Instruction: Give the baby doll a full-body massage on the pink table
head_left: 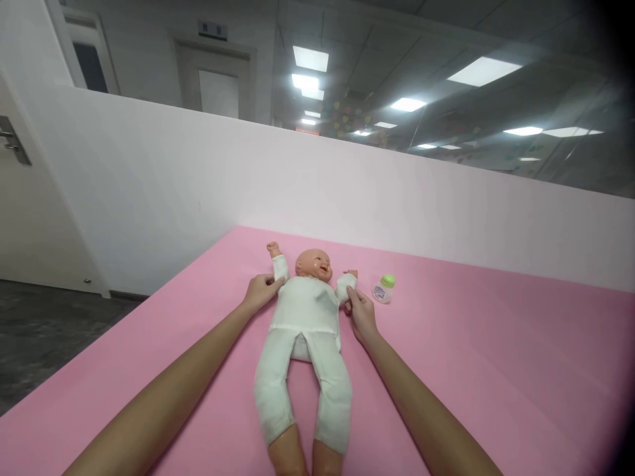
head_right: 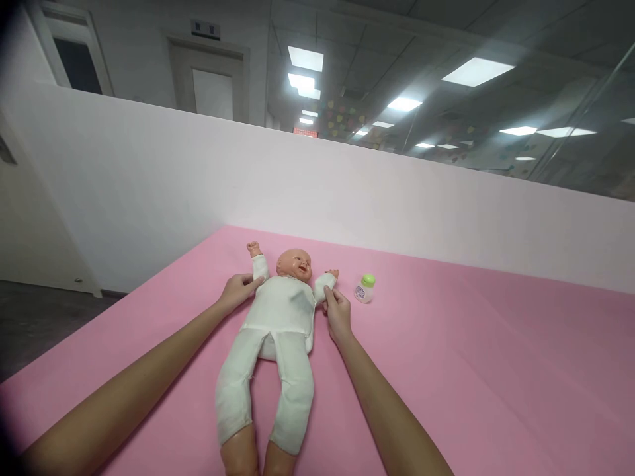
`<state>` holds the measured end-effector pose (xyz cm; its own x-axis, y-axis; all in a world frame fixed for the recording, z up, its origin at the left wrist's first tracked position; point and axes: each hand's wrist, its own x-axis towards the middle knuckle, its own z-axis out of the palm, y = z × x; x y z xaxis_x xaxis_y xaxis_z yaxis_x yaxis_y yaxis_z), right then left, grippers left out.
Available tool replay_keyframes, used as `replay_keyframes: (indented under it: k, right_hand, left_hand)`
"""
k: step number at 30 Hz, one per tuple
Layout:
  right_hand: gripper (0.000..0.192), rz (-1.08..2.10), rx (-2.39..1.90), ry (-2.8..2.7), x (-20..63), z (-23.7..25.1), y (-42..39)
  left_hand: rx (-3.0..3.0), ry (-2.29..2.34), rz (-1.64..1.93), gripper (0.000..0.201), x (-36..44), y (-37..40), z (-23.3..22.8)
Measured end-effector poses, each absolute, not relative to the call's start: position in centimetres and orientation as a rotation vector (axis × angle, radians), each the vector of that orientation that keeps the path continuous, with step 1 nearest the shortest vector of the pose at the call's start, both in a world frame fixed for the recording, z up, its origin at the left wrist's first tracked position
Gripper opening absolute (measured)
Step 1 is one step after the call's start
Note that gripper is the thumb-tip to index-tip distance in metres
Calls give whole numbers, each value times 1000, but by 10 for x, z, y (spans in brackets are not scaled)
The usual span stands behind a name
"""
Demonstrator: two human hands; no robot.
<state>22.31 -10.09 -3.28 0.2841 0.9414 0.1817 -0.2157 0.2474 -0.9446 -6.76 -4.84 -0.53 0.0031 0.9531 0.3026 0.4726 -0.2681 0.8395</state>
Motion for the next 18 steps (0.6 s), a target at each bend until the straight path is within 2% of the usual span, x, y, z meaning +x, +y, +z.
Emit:
replay_keyframes:
  k: [7, 10, 13, 18]
  right_hand:
    - [48, 985, -951, -908, 224, -34, -99]
    - [38, 1009, -904, -917, 223, -31, -101]
    - [26, 1030, -849, -932, 224, -30, -101]
    - [23, 1046, -855, -936, 226, -33, -99]
  left_hand:
    - [1754, 1388, 1243, 39, -67, -50, -7]
    - [1739, 1301, 1283, 26, -68, -48, -8]
    - [1748, 1193, 1316, 30, -70, -44, -9]
    - [1695, 1059, 1343, 28, -74, -39, -12]
